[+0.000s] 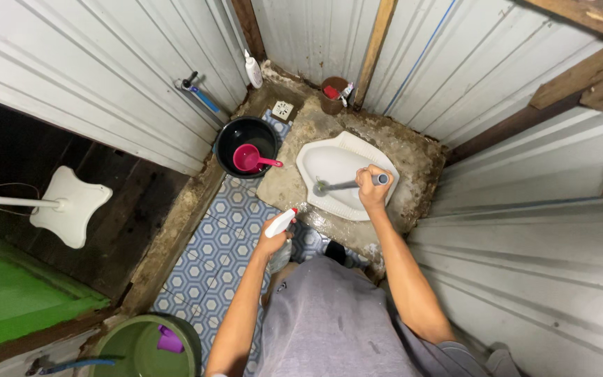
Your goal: The person retrieves a spray bottle and a toilet brush, then repeatedly scrubs the interior of a white squat toilet bowl while holding the spray bottle. The person does not wipe the seat or exterior in this clip.
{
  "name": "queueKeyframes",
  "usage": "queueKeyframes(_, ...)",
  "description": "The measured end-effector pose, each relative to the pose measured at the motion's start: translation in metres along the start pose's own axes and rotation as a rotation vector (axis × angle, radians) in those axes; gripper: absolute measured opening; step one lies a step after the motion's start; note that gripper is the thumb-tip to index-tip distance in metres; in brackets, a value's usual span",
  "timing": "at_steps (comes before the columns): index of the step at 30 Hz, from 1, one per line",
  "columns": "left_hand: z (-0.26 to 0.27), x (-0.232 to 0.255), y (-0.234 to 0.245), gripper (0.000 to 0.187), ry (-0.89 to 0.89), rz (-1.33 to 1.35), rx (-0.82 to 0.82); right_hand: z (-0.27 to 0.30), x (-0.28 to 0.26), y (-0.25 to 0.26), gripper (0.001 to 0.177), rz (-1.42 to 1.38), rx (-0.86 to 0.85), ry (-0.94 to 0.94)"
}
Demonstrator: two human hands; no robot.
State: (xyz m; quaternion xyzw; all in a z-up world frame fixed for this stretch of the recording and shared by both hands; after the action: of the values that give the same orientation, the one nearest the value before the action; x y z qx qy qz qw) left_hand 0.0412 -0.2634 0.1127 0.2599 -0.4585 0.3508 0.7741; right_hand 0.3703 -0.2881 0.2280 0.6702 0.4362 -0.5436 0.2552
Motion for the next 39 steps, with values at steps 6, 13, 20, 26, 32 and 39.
queueKeyframes(6,0.004,-0.005,0.0,0.045,-0.001,-0.005,0.017,0.022,-0.024,0.04,0.032,0.365,-0.007,-0.018)
queueKeyframes(13,0.008,-0.005,-0.002,0.05,0.018,0.012,0.022,0.024,-0.036,0.017,0.03,0.28,-0.04,0.073)
queueKeyframes(20,0.012,-0.001,0.005,0.046,0.016,0.03,0.047,0.011,-0.031,-0.028,0.026,0.432,-0.165,0.331)
queueKeyframes(26,0.022,-0.007,0.012,0.04,0.044,0.005,0.071,0.022,-0.044,0.013,0.036,0.678,-0.133,0.294)
queueKeyframes(32,0.014,-0.008,0.012,0.045,0.083,-0.024,0.082,0.028,-0.031,0.008,0.028,0.186,-0.025,0.067)
queueKeyframes(39,0.016,-0.001,0.014,0.042,0.011,-0.008,0.062,0.023,-0.033,-0.043,0.027,0.377,-0.217,0.296)
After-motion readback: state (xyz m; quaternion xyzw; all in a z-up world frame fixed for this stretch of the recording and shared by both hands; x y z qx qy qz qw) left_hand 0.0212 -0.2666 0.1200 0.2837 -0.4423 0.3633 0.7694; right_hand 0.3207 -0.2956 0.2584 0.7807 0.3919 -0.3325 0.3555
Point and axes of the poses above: each hand's wrist, its own z-axis away from the middle knuckle, its own y-axis out of the back of the hand, x = y × z, the point moved 10 cm from there along -z, towards the middle knuckle, and after that the axes turned 9 degrees about -x, right-handed, at the moved point
